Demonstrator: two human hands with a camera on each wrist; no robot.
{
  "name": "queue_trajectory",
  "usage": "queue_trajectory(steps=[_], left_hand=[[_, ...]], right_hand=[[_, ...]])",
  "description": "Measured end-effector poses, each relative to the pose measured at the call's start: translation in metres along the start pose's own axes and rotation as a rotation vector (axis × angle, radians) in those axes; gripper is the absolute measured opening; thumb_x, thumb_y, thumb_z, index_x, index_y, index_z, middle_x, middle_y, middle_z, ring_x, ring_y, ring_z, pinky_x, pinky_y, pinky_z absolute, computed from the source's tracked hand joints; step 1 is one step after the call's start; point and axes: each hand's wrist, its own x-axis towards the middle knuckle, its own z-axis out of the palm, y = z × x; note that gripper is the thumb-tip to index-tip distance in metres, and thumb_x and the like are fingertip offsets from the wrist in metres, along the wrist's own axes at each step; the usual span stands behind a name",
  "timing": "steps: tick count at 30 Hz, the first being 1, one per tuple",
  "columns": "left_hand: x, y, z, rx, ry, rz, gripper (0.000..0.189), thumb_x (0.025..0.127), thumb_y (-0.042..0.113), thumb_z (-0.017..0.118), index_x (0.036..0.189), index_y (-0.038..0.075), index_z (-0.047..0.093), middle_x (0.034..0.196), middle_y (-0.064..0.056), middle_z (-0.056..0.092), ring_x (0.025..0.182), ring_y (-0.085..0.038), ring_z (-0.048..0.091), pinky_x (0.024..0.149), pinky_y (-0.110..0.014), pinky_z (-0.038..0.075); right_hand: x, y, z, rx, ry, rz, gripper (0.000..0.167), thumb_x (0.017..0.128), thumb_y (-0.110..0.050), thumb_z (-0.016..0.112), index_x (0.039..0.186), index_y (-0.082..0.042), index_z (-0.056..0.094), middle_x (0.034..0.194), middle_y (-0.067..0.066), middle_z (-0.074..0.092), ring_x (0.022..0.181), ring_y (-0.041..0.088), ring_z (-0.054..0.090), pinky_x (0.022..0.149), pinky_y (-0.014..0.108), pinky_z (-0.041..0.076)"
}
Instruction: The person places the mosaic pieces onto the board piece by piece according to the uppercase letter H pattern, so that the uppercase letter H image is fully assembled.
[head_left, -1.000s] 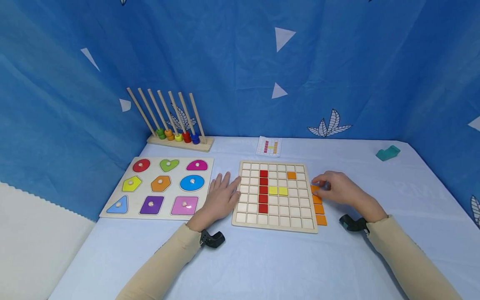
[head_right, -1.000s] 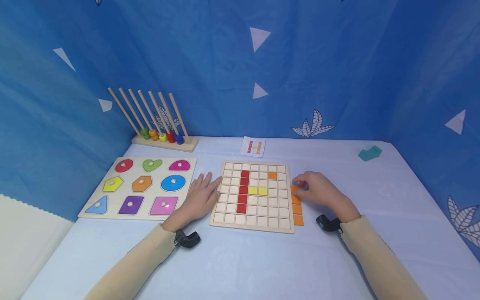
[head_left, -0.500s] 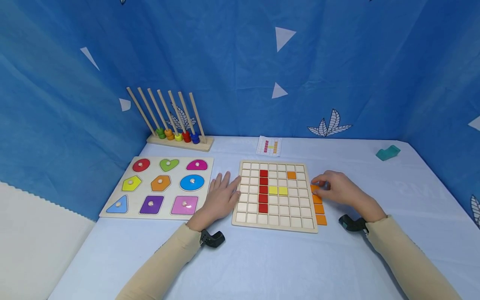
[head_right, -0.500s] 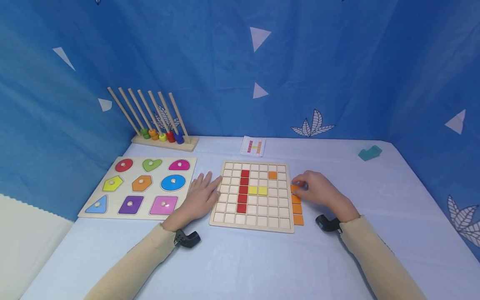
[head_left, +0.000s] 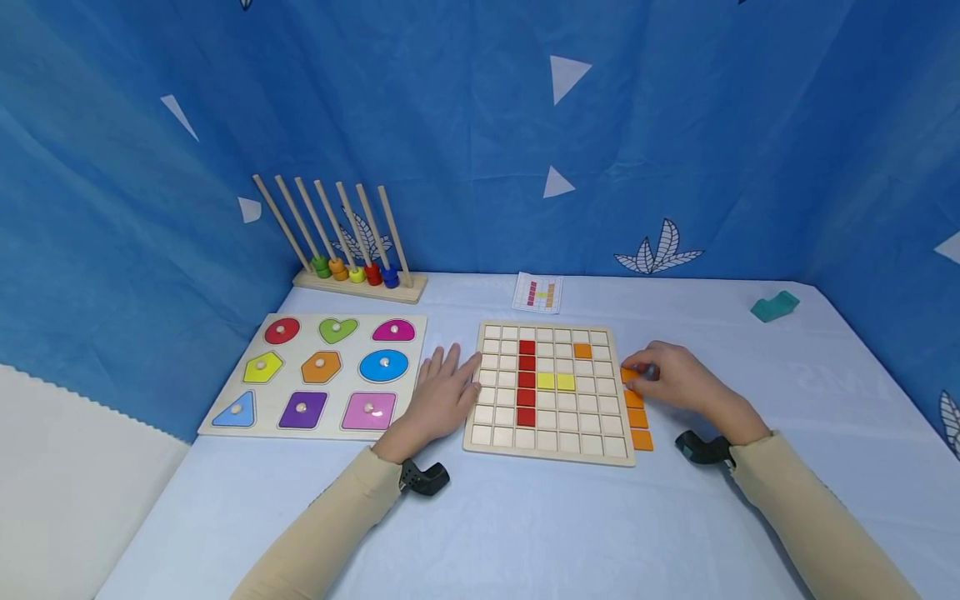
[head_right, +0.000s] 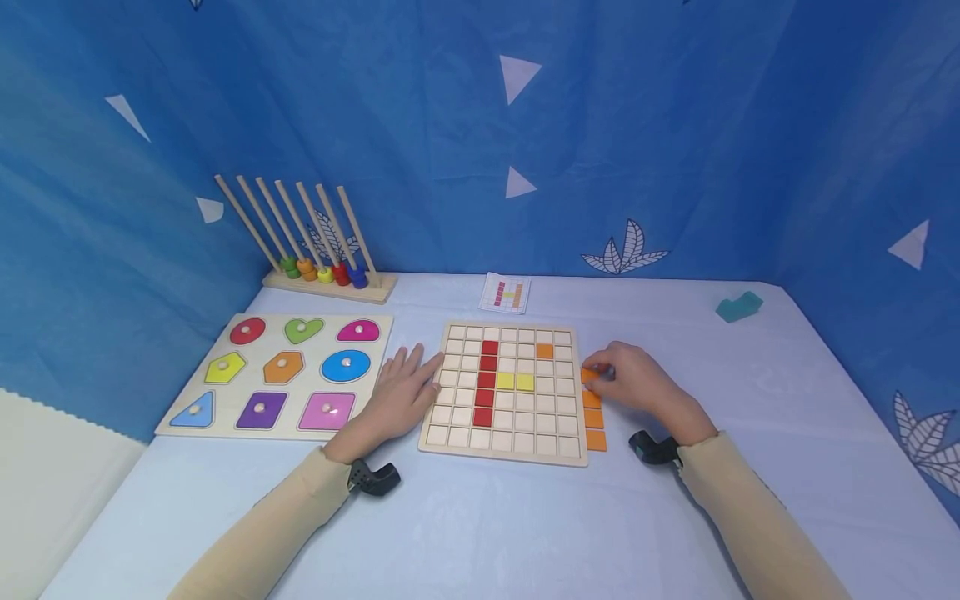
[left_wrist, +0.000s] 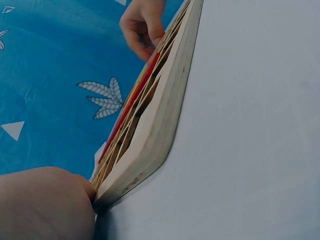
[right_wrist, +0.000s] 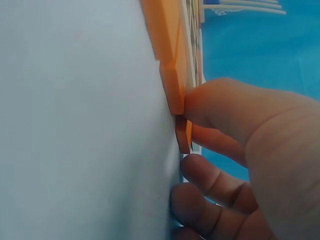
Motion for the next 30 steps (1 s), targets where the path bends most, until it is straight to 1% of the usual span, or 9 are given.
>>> queue_trajectory(steps=[7, 17, 27, 30], left_hand=[[0.0005, -0.0004, 0.0002, -0.002, -0.005, -0.001, 0.055, 0.105, 0.031, 0.046, 0.157, 0.012, 0.042, 0.166, -0.027, 0.027, 0.155, -0.052, 0.015, 0.124, -0.067, 0.014], [-0.0005, -0.0007, 0.0003, -0.007, 0.000, -0.004, 0.055, 0.105, 0.031, 0.047, 0.156, 0.011, 0.043, 0.165, -0.027, 0.027, 0.155, -0.052, 0.015, 0.124, -0.067, 0.014], [0.0000, -0.0018, 0.0015, -0.007, 0.001, -0.003, 0.055, 0.104, 0.032, 0.047, 0.156, 0.012, 0.043, 0.166, -0.027, 0.027, 0.155, -0.051, 0.015, 0.124, -0.067, 0.014], [0.0003, -0.0019, 0.0017, -0.006, -0.001, -0.003, 0.055, 0.105, 0.032, 0.046, 0.156, 0.012, 0.043, 0.166, -0.027, 0.027, 0.156, -0.051, 0.015, 0.124, -0.067, 0.014]], right_hand=[[-0.0009, 0.0010, 0.0007, 0.008, 0.017, -0.001, 0.029, 0.084, -0.014, 0.080, 0.110, -0.002, 0.077, 0.090, 0.006, 0.065, 0.077, 0.015, 0.053, 0.068, 0.026, 0.048], [-0.0009, 0.0030, 0.0013, 0.015, 0.016, -0.010, 0.027, 0.082, -0.014, 0.081, 0.107, -0.004, 0.078, 0.090, 0.005, 0.066, 0.076, 0.015, 0.053, 0.067, 0.026, 0.048], [-0.0013, 0.0011, -0.0010, -0.007, 0.014, 0.003, 0.027, 0.083, -0.017, 0.082, 0.107, -0.007, 0.078, 0.090, 0.004, 0.066, 0.077, 0.015, 0.053, 0.069, 0.027, 0.048], [-0.0017, 0.0015, -0.0010, -0.013, 0.013, -0.005, 0.027, 0.083, -0.018, 0.082, 0.107, -0.007, 0.078, 0.089, 0.003, 0.066, 0.077, 0.015, 0.053, 0.068, 0.026, 0.048]])
